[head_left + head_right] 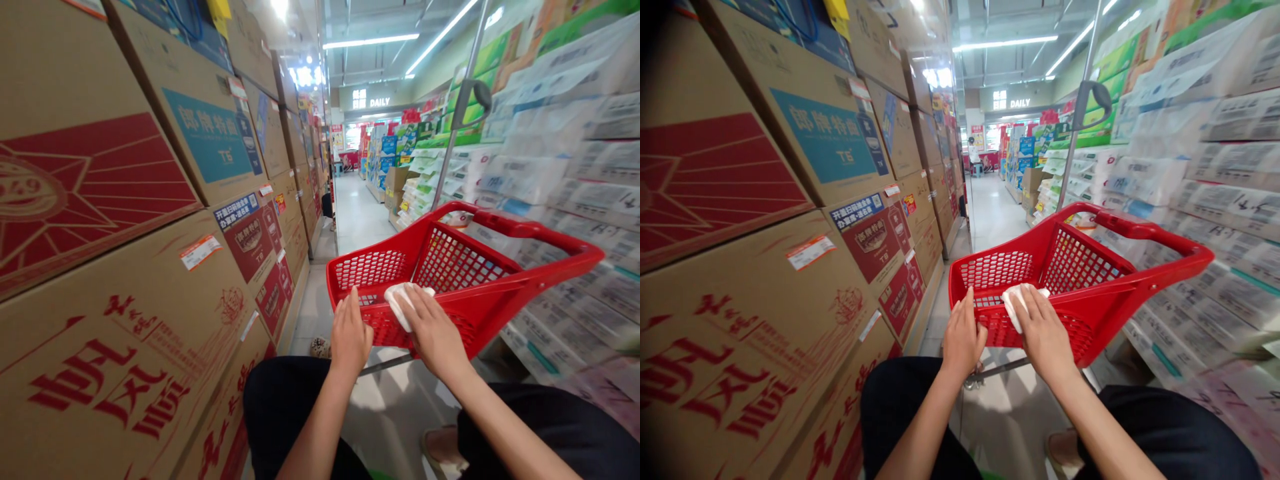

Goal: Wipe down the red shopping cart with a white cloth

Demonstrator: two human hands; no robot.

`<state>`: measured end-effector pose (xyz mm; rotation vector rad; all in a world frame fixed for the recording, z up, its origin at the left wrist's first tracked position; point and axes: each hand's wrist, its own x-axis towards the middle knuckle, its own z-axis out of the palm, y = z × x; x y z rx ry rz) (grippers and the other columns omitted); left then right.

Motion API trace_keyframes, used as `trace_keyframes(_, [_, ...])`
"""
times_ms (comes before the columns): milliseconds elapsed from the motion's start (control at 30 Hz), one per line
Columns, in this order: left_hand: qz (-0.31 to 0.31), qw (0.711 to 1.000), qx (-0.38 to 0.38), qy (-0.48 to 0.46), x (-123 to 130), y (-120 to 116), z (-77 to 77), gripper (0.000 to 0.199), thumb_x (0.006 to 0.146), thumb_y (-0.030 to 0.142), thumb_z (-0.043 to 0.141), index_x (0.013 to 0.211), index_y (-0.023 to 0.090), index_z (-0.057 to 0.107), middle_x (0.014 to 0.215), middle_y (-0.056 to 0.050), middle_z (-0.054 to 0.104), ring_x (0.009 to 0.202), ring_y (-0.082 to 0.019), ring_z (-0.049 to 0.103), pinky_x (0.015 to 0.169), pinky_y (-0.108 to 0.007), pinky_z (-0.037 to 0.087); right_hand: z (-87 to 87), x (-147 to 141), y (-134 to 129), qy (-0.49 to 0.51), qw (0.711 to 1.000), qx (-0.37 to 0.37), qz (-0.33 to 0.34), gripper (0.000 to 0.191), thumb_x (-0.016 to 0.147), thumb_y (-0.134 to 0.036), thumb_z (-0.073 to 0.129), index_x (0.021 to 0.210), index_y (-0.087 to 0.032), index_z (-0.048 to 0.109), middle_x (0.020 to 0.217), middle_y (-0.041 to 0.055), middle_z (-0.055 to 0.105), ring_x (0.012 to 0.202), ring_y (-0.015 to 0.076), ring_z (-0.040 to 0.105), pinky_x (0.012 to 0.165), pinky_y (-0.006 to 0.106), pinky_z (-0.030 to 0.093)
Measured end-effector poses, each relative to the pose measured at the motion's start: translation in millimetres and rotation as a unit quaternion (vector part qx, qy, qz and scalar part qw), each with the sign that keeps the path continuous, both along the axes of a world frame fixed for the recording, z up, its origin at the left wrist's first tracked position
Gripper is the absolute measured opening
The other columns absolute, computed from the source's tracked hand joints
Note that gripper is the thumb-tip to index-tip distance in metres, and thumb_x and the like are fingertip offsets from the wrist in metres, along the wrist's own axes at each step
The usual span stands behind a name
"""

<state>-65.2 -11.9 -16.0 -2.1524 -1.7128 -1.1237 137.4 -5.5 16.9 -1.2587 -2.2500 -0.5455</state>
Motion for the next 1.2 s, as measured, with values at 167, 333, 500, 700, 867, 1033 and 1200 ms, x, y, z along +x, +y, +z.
trace_keyframes(167, [0.006, 1.000, 0.009, 0.009, 1, -2, -0.8, 0.092, 0.087, 0.008, 0.053, 0.163, 0.013, 0.000, 0.160, -0.016, 0.040, 0.147, -0.027, 0.040, 0.122, -0.050, 0.037, -7.6, -53, -8, -0.005, 0.998, 0.001, 0.069, 0.069, 0.089, -0.002, 0.047, 0.156, -0.015, 0.039, 0.163, 0.0170, 0.034, 0.154, 0.0293, 0.022, 0.120, 0.052, 0.037])
trace_keyframes(333, [-0.011, 1.000, -0.006, 0.011, -4, -4, -0.8, 0.094, 0.086, 0.008, 0.051, 0.163, 0.012, -0.004, 0.161, -0.016, 0.039, 0.148, -0.026, 0.039, 0.124, -0.048, 0.036, -2.3, -35, -10, -0.012, 0.995, -0.020, 0.092, 0.077, 0.084, 0.000, 0.047, 0.158, -0.019, 0.035, 0.166, 0.0122, 0.028, 0.155, 0.0273, 0.019, 0.122, 0.050, 0.034])
trace_keyframes(500, [0.009, 1.000, 0.007, 0.027, 5, -2, -0.5, 0.090, 0.087, 0.010, 0.051, 0.162, 0.009, 0.002, 0.163, -0.017, 0.034, 0.152, -0.027, 0.031, 0.126, -0.049, 0.029, -1.0, -14, -10, 0.001, 1.000, -0.003, 0.009, 0.079, 0.083, 0.002, 0.048, 0.158, -0.017, 0.035, 0.167, 0.0133, 0.027, 0.155, 0.0294, 0.019, 0.122, 0.051, 0.033])
trace_keyframes(700, [0.023, 0.997, -0.002, 0.074, 4, -3, -0.6, 0.084, 0.092, 0.018, 0.050, 0.162, 0.007, 0.005, 0.163, -0.019, 0.032, 0.154, -0.029, 0.027, 0.125, -0.052, 0.029, -4.9, -38, -10, -0.015, 0.998, 0.009, 0.066, 0.066, 0.089, -0.005, 0.048, 0.154, -0.017, 0.042, 0.165, 0.0146, 0.032, 0.154, 0.0293, 0.021, 0.120, 0.050, 0.035])
trace_keyframes(867, [0.029, 0.996, -0.019, 0.084, 3, -5, 1.9, 0.083, 0.088, 0.014, 0.054, 0.161, 0.008, 0.015, 0.163, -0.019, 0.032, 0.152, -0.029, 0.031, 0.125, -0.048, 0.031, 3.9, 4, -8, -0.016, 1.000, 0.003, 0.013, 0.079, 0.083, -0.002, 0.050, 0.158, -0.023, 0.034, 0.167, 0.0093, 0.029, 0.154, 0.0296, 0.023, 0.123, 0.054, 0.030])
trace_keyframes(1033, [0.055, 0.995, -0.007, 0.078, 16, -8, 5.9, 0.076, 0.085, 0.018, 0.063, 0.156, 0.019, 0.036, 0.165, -0.017, 0.029, 0.151, -0.040, 0.028, 0.120, -0.063, 0.032, 2.7, 4, -11, -0.020, 1.000, 0.012, -0.016, 0.075, 0.086, -0.005, 0.051, 0.157, -0.021, 0.036, 0.166, 0.0115, 0.031, 0.153, 0.0310, 0.024, 0.123, 0.056, 0.027])
trace_keyframes(1200, [0.011, 0.996, 0.000, 0.084, 20, -9, 10.6, 0.074, 0.085, 0.015, 0.058, 0.154, 0.008, 0.034, 0.165, -0.019, 0.027, 0.156, -0.034, 0.017, 0.124, -0.059, 0.028, 6.1, 17, -12, -0.049, 0.999, -0.001, 0.004, 0.081, 0.085, -0.007, 0.054, 0.160, -0.027, 0.030, 0.167, 0.0073, 0.027, 0.153, 0.0277, 0.025, 0.124, 0.052, 0.025])
